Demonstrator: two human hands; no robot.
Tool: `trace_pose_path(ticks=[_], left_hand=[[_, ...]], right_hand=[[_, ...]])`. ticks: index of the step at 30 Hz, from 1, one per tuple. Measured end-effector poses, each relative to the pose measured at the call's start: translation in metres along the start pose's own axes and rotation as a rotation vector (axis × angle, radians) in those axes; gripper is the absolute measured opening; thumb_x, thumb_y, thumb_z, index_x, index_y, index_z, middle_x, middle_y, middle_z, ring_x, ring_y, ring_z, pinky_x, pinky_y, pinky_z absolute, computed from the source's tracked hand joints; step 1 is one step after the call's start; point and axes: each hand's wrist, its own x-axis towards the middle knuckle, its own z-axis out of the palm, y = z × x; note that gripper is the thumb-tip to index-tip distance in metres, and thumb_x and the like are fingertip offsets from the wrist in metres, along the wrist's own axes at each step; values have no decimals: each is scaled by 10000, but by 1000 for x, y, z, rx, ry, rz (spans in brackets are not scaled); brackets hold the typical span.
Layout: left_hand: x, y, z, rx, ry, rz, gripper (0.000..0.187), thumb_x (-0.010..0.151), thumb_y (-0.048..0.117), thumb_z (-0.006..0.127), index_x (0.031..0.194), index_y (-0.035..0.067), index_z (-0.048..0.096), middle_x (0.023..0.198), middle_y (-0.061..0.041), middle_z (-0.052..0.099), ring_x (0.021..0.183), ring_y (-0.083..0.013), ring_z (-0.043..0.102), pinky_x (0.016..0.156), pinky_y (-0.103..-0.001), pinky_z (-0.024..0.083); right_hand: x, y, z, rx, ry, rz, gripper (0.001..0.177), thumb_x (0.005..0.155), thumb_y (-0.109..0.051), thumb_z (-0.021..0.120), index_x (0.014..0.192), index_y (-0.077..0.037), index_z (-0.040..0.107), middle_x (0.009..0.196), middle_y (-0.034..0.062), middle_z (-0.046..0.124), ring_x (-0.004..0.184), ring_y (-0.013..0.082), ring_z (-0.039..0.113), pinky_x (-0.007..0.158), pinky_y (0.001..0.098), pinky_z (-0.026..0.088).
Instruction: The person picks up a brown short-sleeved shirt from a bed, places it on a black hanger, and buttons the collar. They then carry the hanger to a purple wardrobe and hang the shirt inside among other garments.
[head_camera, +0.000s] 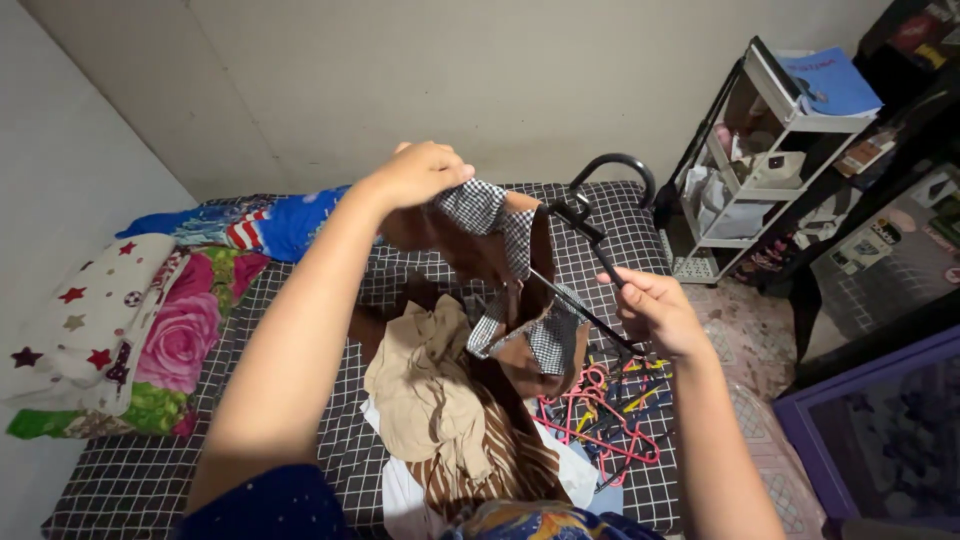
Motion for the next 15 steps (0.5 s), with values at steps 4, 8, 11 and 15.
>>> trace_pose_path(ticks=[4, 8, 11, 15], left_hand=[[0, 8, 3, -91, -9, -47, 323, 1040, 411, 513, 1073, 201, 756, 1166, -28, 737, 1251, -302, 581, 1100, -534, 280], [-1, 15, 10, -79, 100, -14, 203, 1004, 375, 572, 1004, 274, 747, 1109, 51, 715, 1192, -241, 591, 1037, -486, 326], [-6, 27, 13, -52, 269, 20, 133, 982, 403, 633, 942, 329, 737, 1013, 121, 684, 1104, -172, 603, 964, -429, 361], [-13, 45, 18, -28, 499, 130, 135, 973, 420, 685, 866, 351, 730, 896, 156, 644, 976, -114, 610, 884, -355, 403]], right_hand=[[-3, -5, -5, 35, -11, 26, 358, 1015, -121, 520, 1291, 87, 609, 556, -37, 277, 410, 33, 254, 323, 180, 207], [-6, -7, -3, 42, -18, 64, 376, 1025, -148, 507, 1307, 84, 596, 551, -45, 257, 417, 34, 231, 318, 182, 205], [-4, -2, -3, 55, -12, 75, 378, 1030, -157, 502, 1312, 81, 588, 542, -37, 277, 408, 38, 247, 311, 186, 213], [1, 2, 5, 74, -24, 65, 373, 1034, -154, 501, 1310, 84, 577, 532, -19, 296, 405, 62, 265, 322, 205, 227]])
